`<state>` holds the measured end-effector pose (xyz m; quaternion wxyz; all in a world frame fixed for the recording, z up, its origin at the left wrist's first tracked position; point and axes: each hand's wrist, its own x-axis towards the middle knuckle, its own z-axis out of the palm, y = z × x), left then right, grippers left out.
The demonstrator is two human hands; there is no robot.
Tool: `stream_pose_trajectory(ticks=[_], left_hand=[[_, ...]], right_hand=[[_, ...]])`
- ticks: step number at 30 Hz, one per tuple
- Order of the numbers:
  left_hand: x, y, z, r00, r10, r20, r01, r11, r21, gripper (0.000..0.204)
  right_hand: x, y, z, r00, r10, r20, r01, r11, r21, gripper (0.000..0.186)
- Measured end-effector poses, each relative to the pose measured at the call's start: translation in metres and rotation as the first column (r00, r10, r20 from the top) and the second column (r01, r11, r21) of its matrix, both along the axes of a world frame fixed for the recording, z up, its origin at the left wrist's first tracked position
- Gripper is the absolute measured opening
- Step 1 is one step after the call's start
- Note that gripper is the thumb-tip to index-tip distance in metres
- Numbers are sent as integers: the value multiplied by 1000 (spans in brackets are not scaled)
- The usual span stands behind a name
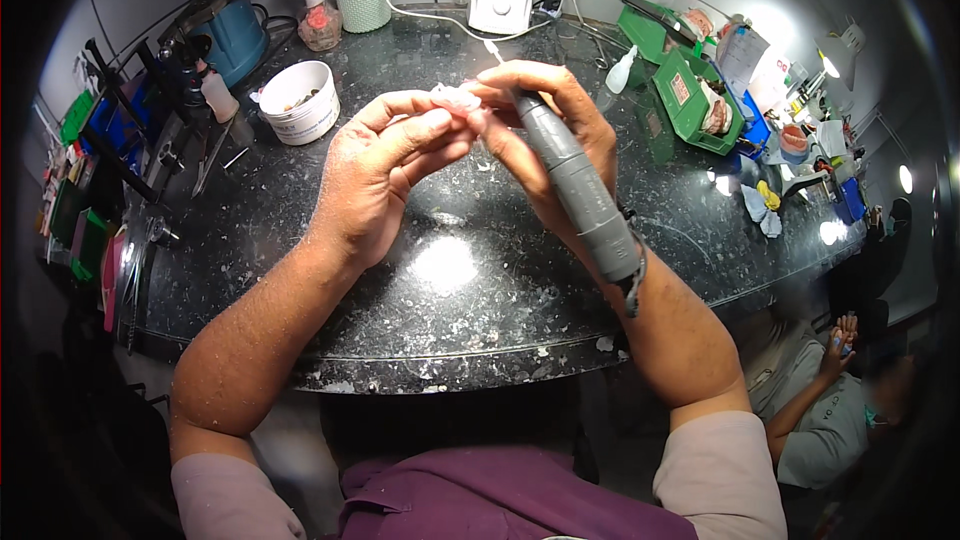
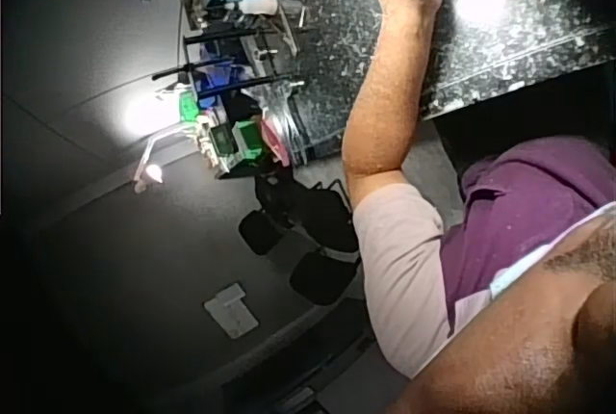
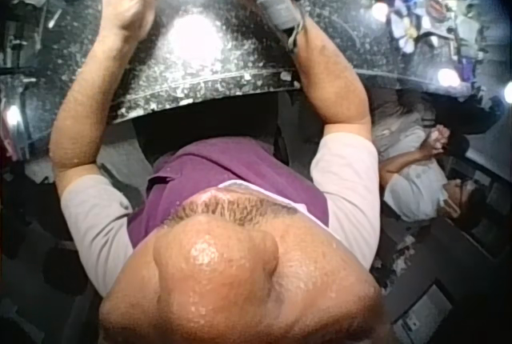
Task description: The person trims and shapes a dental prosthesis base using a handheld rotary tool, turning and repositioning the base by hand while grinding away excess material.
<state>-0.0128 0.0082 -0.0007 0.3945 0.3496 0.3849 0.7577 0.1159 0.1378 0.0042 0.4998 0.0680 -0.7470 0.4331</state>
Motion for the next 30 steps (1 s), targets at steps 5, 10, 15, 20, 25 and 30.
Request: stream_pose_trajectory(ticks=[5,10,15,20,25,30], left_hand=[[14,3,9,933,225,-280,-211,974,79,28],[6,0,0,917,251,-311,-246,968,54,16],[5,0,2,968,204,-148,-206,979,2,16],[9,2,3,976,201,-85,-204,979,-22,16],[7,-2,-1,982,181,-60,-183,983,-32,15],[8,-2,0,974,185,-130,-194,979,-64,15]], right_hand=[[6,-1,8,996,48,80,-36,988,-149,29],[4,-7,7,998,-59,37,64,987,-150,32],[9,0,2,970,-242,-30,243,958,151,33],[-5,-4,-13,985,-114,-133,122,991,53,35],[0,-2,-4,990,-108,-88,132,931,339,32],[0,-2,-8,995,-92,-46,99,980,171,33]])
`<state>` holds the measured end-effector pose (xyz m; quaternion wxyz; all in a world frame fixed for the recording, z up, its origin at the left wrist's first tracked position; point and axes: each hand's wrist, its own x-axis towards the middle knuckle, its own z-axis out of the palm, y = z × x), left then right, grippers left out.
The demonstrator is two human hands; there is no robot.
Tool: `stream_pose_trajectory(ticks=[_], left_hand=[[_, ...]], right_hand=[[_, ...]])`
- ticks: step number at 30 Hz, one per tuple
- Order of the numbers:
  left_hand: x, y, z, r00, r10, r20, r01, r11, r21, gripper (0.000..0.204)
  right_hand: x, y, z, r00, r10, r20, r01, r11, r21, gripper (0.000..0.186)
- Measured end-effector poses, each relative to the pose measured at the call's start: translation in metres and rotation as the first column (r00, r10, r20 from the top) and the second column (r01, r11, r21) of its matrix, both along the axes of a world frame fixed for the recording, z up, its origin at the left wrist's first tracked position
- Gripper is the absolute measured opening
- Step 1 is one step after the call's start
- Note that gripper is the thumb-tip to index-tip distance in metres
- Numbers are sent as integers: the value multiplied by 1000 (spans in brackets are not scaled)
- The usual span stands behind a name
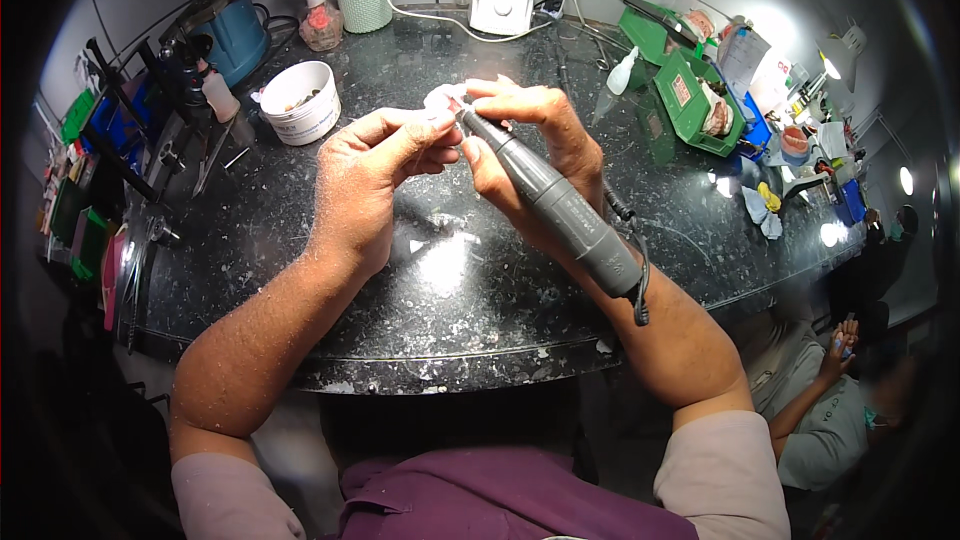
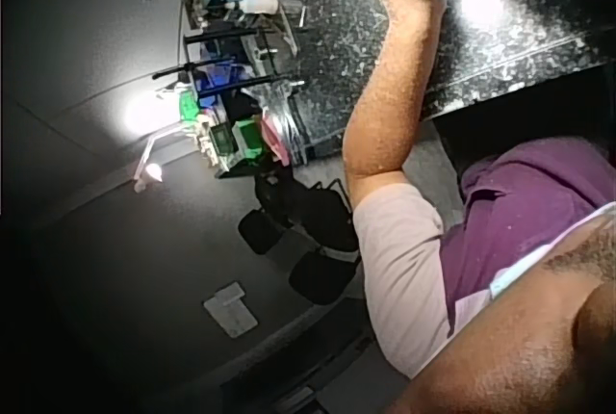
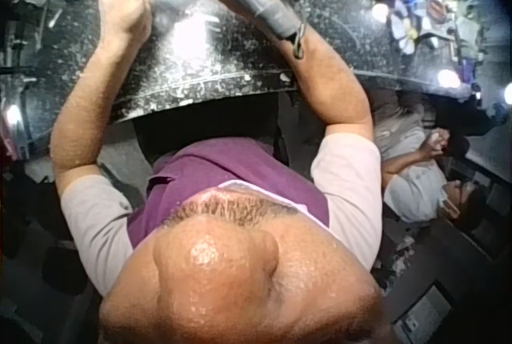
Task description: The person trims and shapes a dental prosthesis base using a handheld rotary tool, turning and repositioning the base by hand while grinding away excess material.
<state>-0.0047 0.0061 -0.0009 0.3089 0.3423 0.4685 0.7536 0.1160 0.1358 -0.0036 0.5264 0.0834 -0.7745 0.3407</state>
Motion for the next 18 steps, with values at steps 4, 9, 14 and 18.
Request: stream_pose_trajectory(ticks=[4,9,14,18], left_hand=[[-2,0,-1,1000,1,28,-1,1000,3,15],[-1,-1,0,998,-19,52,19,1000,-6,16],[-1,-1,0,998,-40,53,41,999,-12,16],[-1,-3,3,997,-39,65,40,999,-16,16]], right_hand=[[2,0,4,1000,-23,-1,23,988,153,33],[2,1,4,1000,10,-1,-9,988,153,32],[0,5,1,1000,-6,-5,6,984,175,34],[0,4,3,998,-65,-27,69,980,188,34]])
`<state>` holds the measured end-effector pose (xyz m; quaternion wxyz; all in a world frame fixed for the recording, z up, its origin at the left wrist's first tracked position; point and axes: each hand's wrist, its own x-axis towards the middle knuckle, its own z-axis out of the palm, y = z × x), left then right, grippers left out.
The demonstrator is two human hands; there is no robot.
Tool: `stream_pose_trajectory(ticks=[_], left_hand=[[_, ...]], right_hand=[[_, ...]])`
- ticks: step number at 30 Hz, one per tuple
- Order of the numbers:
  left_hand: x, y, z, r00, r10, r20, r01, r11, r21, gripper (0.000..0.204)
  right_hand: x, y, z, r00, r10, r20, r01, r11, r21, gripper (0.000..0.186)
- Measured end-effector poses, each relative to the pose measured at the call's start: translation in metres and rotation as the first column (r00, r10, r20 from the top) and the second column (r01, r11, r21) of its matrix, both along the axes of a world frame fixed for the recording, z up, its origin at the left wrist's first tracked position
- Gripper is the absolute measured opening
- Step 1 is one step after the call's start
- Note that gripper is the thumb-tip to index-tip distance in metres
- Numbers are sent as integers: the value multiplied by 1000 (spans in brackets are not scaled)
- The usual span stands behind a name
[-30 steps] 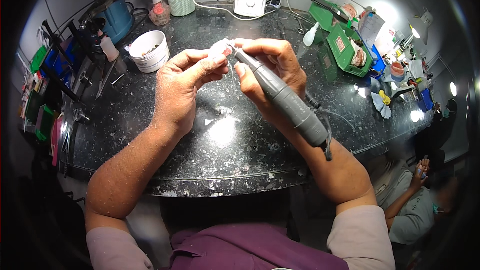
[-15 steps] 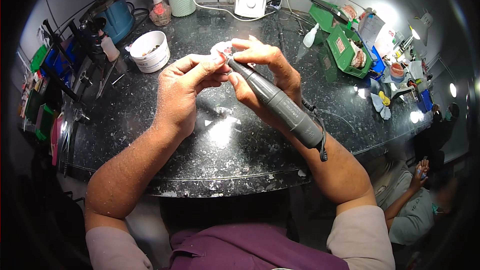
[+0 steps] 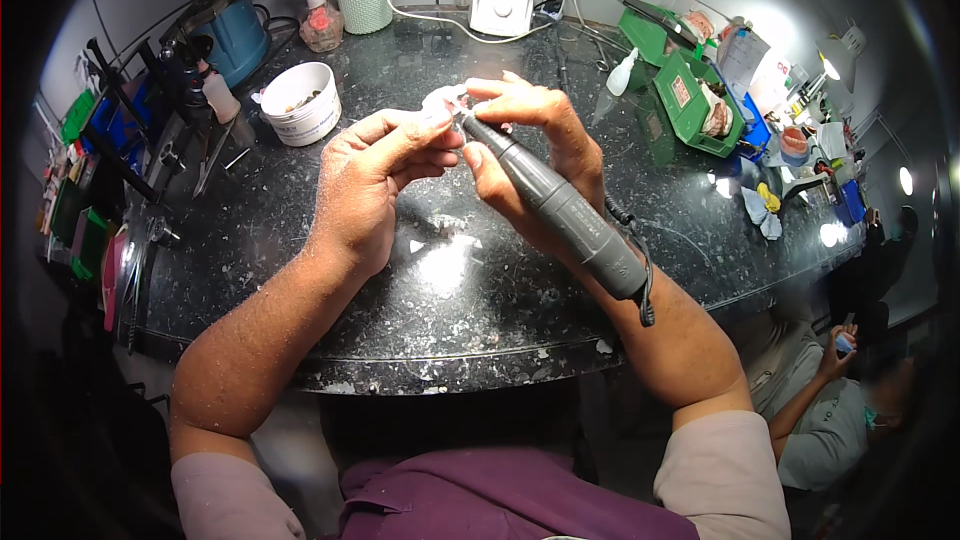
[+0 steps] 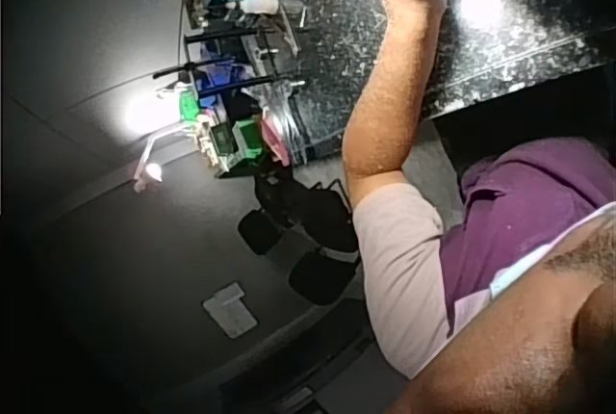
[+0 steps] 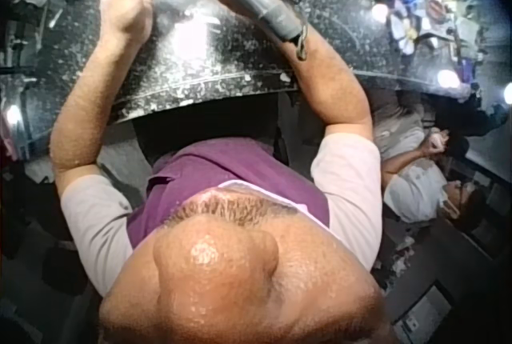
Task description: The person trims and shapes a dental prosthesis base using a handheld rotary tool, turning and repositioning the base by hand while grinding away excess material.
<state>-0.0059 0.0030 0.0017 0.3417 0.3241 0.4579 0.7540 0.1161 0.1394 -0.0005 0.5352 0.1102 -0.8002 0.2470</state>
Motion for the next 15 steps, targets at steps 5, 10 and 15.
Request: stream_pose_trajectory(ticks=[5,10,15], left_hand=[[-1,3,-2,1000,-5,-12,5,1000,5,16],[-1,3,-3,999,22,-38,-22,1000,-3,15],[-3,3,-3,997,25,-78,-26,1000,-7,14]], right_hand=[[-1,0,-1,998,63,-22,-64,997,-40,33],[2,1,1,997,55,51,-56,998,12,32],[2,-3,1,999,19,42,-18,999,-27,32]])
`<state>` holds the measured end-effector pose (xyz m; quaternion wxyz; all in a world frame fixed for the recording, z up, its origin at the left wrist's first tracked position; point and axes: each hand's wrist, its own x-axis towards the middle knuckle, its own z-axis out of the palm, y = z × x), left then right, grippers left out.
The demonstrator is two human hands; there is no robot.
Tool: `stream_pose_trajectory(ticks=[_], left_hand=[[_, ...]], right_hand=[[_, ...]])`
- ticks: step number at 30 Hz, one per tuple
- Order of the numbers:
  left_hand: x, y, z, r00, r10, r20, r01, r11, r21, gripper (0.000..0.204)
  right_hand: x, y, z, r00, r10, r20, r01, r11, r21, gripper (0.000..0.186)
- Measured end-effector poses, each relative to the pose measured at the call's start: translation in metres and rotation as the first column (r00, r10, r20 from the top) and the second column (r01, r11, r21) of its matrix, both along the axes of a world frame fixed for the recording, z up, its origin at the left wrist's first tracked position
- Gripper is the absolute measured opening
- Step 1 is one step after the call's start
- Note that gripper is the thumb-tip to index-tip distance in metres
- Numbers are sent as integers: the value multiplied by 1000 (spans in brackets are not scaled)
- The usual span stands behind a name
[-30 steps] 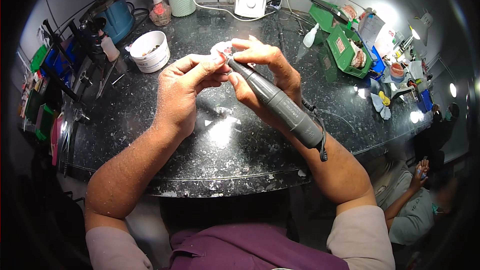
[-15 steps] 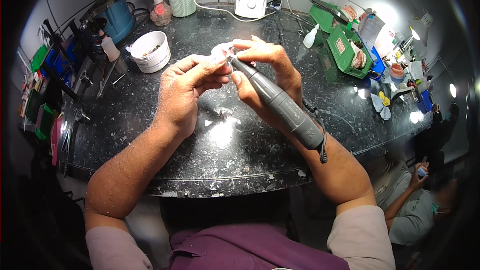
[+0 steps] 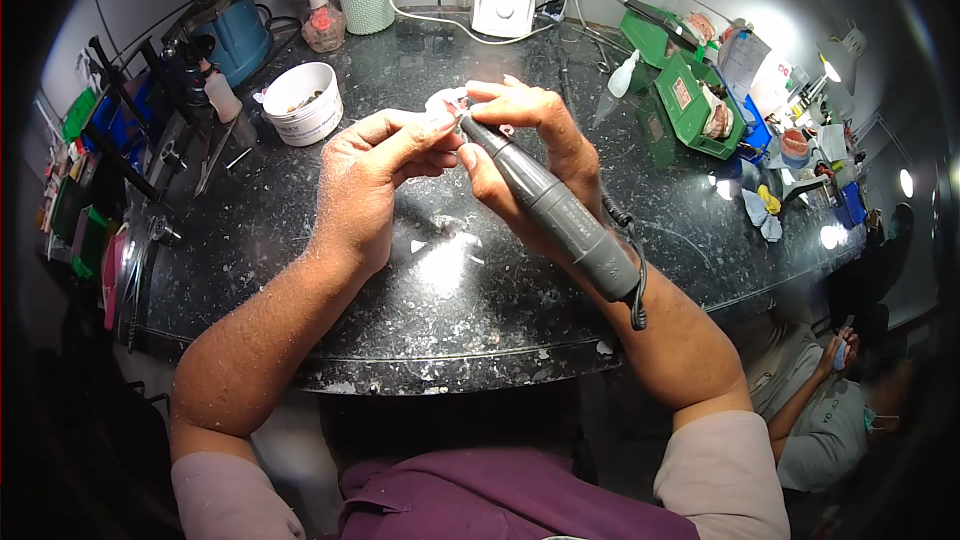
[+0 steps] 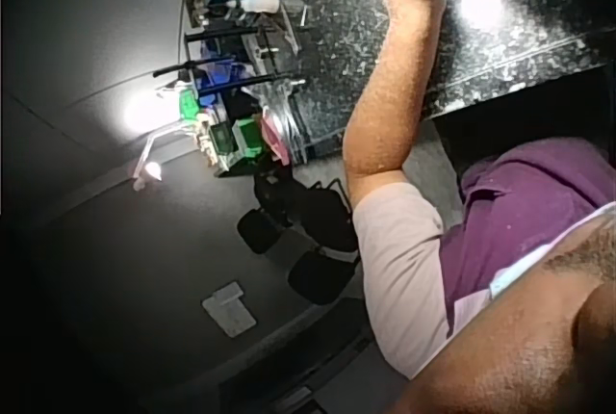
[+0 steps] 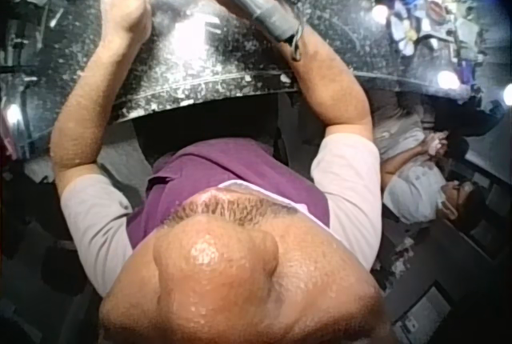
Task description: The person trims and shapes a dental prosthesis base using a handheld rotary tool, turning and repositioning the base by hand while grinding away excess material.
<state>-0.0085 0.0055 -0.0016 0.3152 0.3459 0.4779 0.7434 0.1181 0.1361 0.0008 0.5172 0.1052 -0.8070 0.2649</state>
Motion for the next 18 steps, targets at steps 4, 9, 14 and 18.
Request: stream_pose_trajectory(ticks=[4,9,14,18], left_hand=[[0,0,-2,1000,15,16,-16,998,54,14],[-1,0,-4,994,75,-76,-72,997,39,13],[5,2,3,982,105,-154,-102,994,30,13],[1,1,0,980,115,-164,-105,992,71,13]], right_hand=[[1,2,1,999,17,34,-21,993,120,34],[-2,-1,2,999,-7,-49,9,999,39,31],[2,1,4,999,5,-52,-6,1000,-9,30],[2,2,3,1000,14,-6,-14,999,48,29]])
